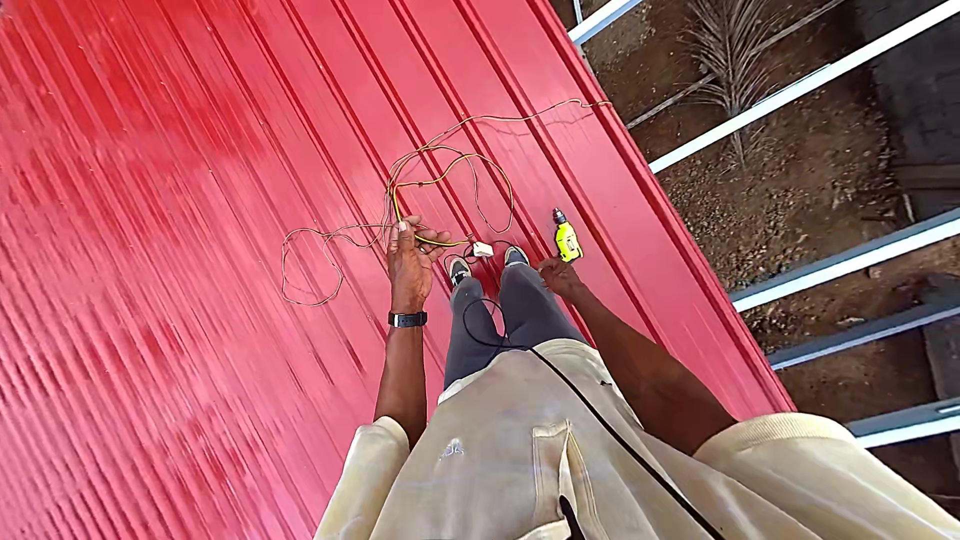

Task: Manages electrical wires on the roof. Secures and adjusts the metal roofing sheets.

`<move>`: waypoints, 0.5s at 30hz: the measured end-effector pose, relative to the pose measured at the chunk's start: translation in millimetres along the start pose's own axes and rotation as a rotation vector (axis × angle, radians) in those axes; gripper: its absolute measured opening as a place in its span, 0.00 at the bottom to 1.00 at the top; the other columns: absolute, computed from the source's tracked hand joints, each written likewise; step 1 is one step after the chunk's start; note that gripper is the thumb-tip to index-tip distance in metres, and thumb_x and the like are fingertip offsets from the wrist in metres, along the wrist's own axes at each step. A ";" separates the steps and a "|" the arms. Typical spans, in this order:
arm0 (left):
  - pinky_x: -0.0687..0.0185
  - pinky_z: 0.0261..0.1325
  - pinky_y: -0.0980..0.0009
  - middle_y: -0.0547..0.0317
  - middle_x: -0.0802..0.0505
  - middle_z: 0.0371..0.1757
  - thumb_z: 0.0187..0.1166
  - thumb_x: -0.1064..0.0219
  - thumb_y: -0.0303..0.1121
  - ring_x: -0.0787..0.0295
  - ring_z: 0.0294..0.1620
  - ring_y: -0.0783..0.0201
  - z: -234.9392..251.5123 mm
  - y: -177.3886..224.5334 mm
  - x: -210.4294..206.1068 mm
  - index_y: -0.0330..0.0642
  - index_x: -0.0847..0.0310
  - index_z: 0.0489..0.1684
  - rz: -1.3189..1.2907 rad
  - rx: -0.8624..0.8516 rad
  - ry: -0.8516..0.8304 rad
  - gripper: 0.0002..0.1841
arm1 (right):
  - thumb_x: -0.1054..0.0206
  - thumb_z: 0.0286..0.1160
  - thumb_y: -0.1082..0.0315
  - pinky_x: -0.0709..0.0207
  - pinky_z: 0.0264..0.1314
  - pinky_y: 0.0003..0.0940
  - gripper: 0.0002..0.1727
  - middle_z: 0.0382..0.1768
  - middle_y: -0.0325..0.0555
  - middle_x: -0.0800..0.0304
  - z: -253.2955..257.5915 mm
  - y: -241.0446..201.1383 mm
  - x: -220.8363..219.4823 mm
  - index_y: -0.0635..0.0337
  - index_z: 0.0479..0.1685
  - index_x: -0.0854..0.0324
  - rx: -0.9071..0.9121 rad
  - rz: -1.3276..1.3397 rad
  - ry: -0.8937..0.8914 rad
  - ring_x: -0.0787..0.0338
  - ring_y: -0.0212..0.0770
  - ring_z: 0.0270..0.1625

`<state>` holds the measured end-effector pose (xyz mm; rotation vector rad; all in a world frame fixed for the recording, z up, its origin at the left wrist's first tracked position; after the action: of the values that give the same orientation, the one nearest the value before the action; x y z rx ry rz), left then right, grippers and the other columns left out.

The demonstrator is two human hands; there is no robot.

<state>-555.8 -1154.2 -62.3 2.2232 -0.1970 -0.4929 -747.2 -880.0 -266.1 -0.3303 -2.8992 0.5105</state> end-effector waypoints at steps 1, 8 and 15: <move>0.09 0.56 0.49 0.52 0.10 0.44 0.95 0.58 0.52 0.06 0.46 0.51 -1.8 -9.9 9.5 0.54 0.29 0.73 -0.001 0.024 0.027 0.22 | 0.45 0.90 0.63 0.15 0.57 0.56 0.20 0.61 0.65 0.13 -3.9 7.9 -0.4 0.64 0.71 0.23 -0.035 0.018 0.020 0.08 0.58 0.55; 0.12 0.63 0.52 0.52 0.09 0.51 0.95 0.57 0.53 0.07 0.52 0.53 14.2 -57.1 56.0 0.53 0.32 0.76 0.020 -0.011 0.199 0.22 | 0.45 0.90 0.63 0.15 0.52 0.55 0.20 0.59 0.63 0.13 -18.3 40.7 11.2 0.62 0.74 0.25 -0.131 0.086 0.022 0.09 0.55 0.50; 0.15 0.65 0.52 0.48 0.10 0.59 0.96 0.59 0.50 0.09 0.59 0.52 53.9 -78.4 75.8 0.48 0.35 0.78 0.009 -0.022 0.357 0.23 | 0.45 0.90 0.64 0.15 0.52 0.55 0.20 0.60 0.63 0.13 -21.7 40.3 54.4 0.62 0.73 0.25 -0.138 0.072 0.026 0.09 0.57 0.52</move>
<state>-510.8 -1164.6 -174.9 2.2441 -0.0137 -0.0873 -787.2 -822.8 -252.9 -0.4594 -2.9130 0.3143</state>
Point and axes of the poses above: each hand's wrist, its own z-axis towards the middle knuckle, its own x-axis out of the back of the hand, y = z × x, the point moved 1 cm from there along z, towards the middle knuckle
